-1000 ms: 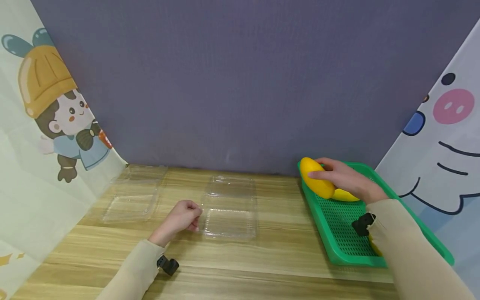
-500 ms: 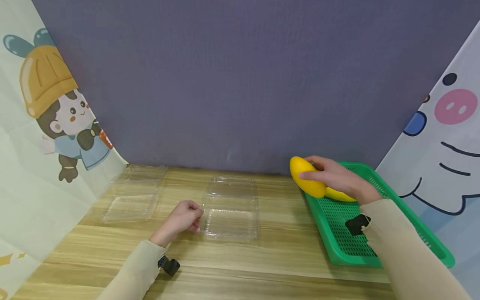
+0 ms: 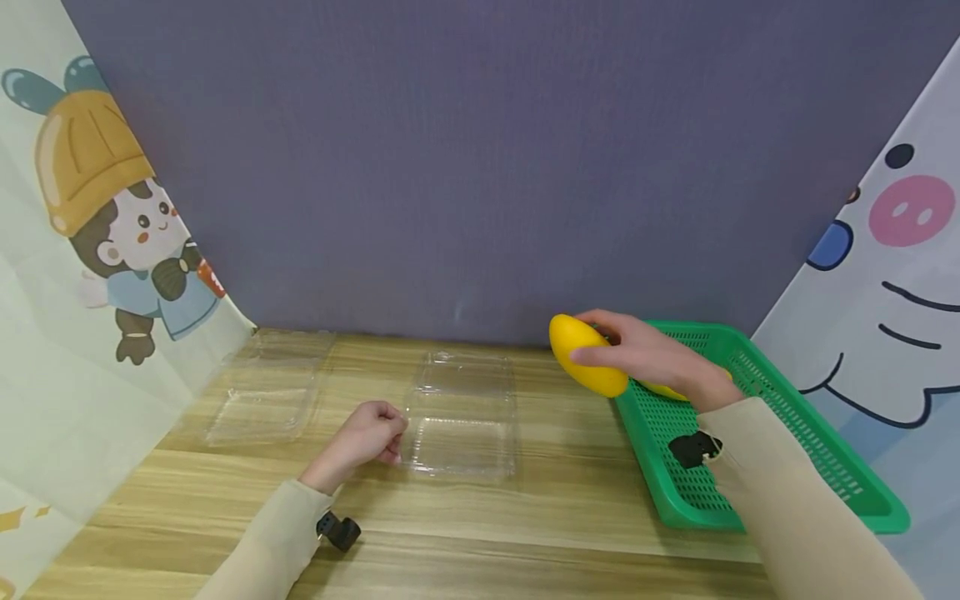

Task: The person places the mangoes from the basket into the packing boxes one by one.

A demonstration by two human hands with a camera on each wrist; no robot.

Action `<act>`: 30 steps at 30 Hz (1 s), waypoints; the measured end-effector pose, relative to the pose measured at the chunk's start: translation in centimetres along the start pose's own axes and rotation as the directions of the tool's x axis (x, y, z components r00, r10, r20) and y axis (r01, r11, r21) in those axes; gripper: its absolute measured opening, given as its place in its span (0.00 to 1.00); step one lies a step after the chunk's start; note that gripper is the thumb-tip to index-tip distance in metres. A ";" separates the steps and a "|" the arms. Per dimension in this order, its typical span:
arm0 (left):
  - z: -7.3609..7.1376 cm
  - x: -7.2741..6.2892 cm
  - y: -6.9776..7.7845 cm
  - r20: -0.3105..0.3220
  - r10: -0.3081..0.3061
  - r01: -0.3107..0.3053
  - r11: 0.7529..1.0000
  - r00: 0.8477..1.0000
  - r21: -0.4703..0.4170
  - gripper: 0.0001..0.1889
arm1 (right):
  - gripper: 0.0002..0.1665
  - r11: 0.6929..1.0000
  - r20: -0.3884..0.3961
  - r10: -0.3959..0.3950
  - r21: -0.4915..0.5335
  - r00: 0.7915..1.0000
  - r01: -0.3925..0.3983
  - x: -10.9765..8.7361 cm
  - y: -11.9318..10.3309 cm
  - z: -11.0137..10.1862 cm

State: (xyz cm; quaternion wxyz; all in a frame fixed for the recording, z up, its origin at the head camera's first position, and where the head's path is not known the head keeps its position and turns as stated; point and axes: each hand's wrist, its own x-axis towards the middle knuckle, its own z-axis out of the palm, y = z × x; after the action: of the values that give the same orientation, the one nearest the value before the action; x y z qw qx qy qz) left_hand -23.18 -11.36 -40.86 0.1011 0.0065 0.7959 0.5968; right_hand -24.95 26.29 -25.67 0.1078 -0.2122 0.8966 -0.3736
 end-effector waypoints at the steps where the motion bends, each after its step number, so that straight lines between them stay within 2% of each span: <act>1: 0.0 0.0 0.0 0.002 0.000 0.000 1.000 1.000 -0.002 0.10 | 0.33 1.000 0.006 -0.006 0.006 1.000 0.006 0.0 -0.1 0.2; 15: 0.5 0.1 0.1 -0.005 -0.007 0.007 1.000 1.000 -0.023 0.08 | 0.33 0.998 0.024 -0.038 -0.039 0.999 0.039 0.6 -1.2 1.9; 22: 0.5 0.0 0.2 0.019 -0.004 0.005 1.000 1.000 -0.019 0.10 | 0.34 0.997 0.021 -0.044 -0.061 0.999 0.045 1.1 -2.3 2.6; 30: 0.5 -0.1 0.2 0.033 -0.003 0.004 1.000 0.999 -0.017 0.10 | 0.35 0.996 0.061 -0.059 -0.059 0.996 0.063 1.7 -3.0 3.8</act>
State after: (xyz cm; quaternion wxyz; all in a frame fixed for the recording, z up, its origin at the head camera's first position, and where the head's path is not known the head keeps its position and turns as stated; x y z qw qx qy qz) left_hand -22.97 -10.85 -40.83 0.1152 0.0140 0.7891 0.6032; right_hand -24.23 21.20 -26.24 0.1165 -0.2538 0.8969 -0.3428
